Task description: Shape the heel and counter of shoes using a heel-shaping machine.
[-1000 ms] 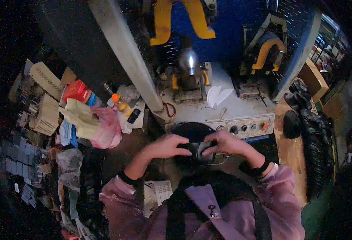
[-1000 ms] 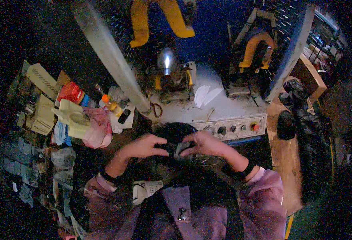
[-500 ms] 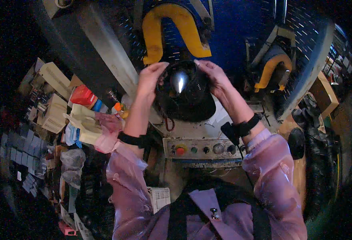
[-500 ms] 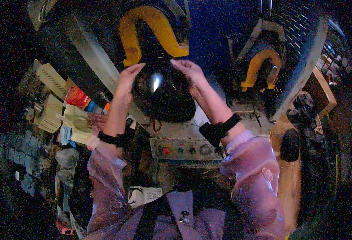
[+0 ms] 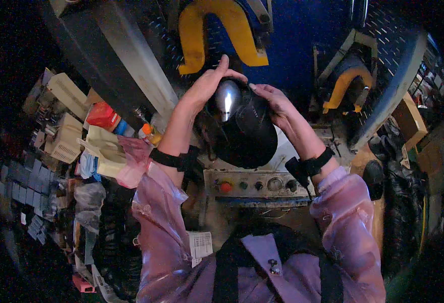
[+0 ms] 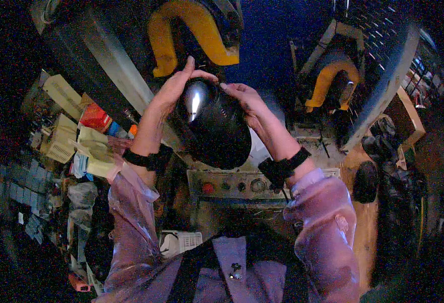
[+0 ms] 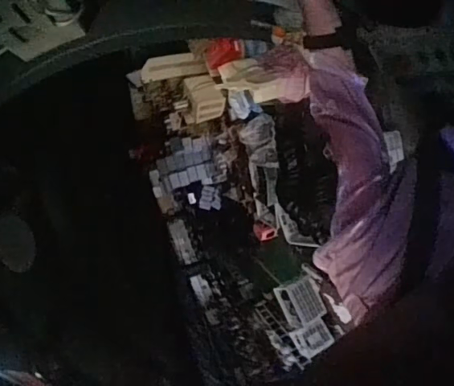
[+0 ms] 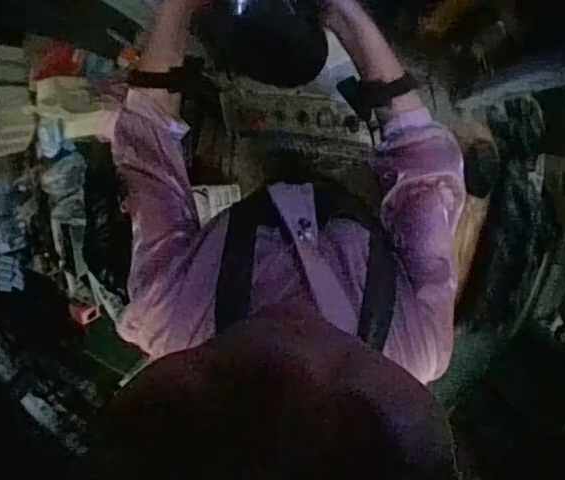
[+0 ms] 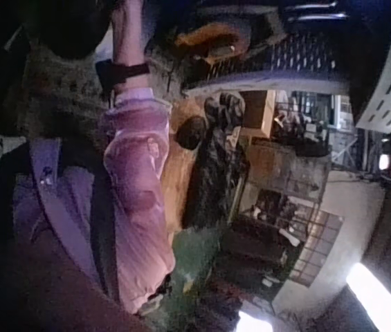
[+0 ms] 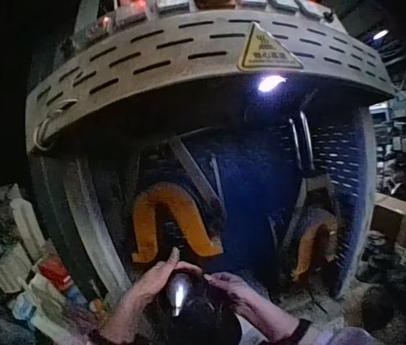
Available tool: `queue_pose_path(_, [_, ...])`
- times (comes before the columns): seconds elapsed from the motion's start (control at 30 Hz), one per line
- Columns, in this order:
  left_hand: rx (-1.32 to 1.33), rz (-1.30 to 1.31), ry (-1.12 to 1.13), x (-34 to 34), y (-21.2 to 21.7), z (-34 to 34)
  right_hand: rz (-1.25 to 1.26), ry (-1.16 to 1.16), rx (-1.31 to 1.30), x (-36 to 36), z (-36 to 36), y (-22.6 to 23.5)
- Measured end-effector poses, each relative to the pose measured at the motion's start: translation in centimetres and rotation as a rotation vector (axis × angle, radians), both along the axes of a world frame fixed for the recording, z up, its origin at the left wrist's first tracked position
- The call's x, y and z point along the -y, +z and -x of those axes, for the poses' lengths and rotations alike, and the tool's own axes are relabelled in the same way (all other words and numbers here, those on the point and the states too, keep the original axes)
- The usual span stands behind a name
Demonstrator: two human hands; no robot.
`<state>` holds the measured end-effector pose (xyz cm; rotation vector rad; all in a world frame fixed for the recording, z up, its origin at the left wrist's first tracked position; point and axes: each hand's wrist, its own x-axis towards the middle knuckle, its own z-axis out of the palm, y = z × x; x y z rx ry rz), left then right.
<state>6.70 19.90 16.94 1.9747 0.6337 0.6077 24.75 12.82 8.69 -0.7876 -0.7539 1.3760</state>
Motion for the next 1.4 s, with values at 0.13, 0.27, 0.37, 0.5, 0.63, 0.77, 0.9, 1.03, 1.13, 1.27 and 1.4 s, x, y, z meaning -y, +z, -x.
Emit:
queue_pose_path(0.13, [0.070, -0.051, 0.035, 0.8, -0.6, 0.5, 0.091, 0.112, -0.210, 4.5, -0.8, -5.7])
queue_pose_path(0.27, [0.170, -0.212, 0.082, 1.4, -1.5, 0.6, 0.260, 0.005, -0.321, 10.1, 2.4, -15.4])
queue_pose_path(0.37, [0.297, -0.354, 0.089, 1.9, -2.1, 0.8, 0.240, -0.190, -0.485, 10.1, 5.7, -18.6])
queue_pose_path(0.5, [0.381, -0.548, 0.074, 2.5, -2.8, 1.4, 0.076, -0.266, -0.455, 8.0, 8.0, -17.0])
queue_pose_path(0.63, [0.450, -0.739, 0.008, 3.4, -3.8, 2.3, 0.096, -0.448, -0.450, 4.3, 9.3, -16.4])
queue_pose_path(0.77, [0.498, -0.819, -0.033, 3.8, -4.3, 2.8, 0.080, -0.651, -0.177, -0.7, 10.1, -18.8])
queue_pose_path(0.9, [0.496, -0.885, -0.065, 4.1, -4.9, 3.2, 0.034, -0.874, -0.044, -4.6, 10.4, -20.9])
queue_pose_path(1.03, [0.477, -0.900, -0.099, 4.0, -5.9, 3.4, -0.007, -0.971, 0.071, -7.9, 8.5, -20.9])
queue_pose_path(1.13, [0.510, -0.828, -0.114, 3.6, -7.7, 3.8, -0.030, -1.002, 0.116, -9.1, 7.3, -20.9])
queue_pose_path(1.27, [0.687, -0.561, 0.129, 5.0, -12.6, 5.9, -0.058, -1.026, 0.183, -9.7, 6.5, -21.6])
queue_pose_path(1.4, [0.411, -0.275, 0.241, 8.2, -17.6, 8.5, -0.062, -1.060, 0.226, -9.0, 6.3, -22.9])
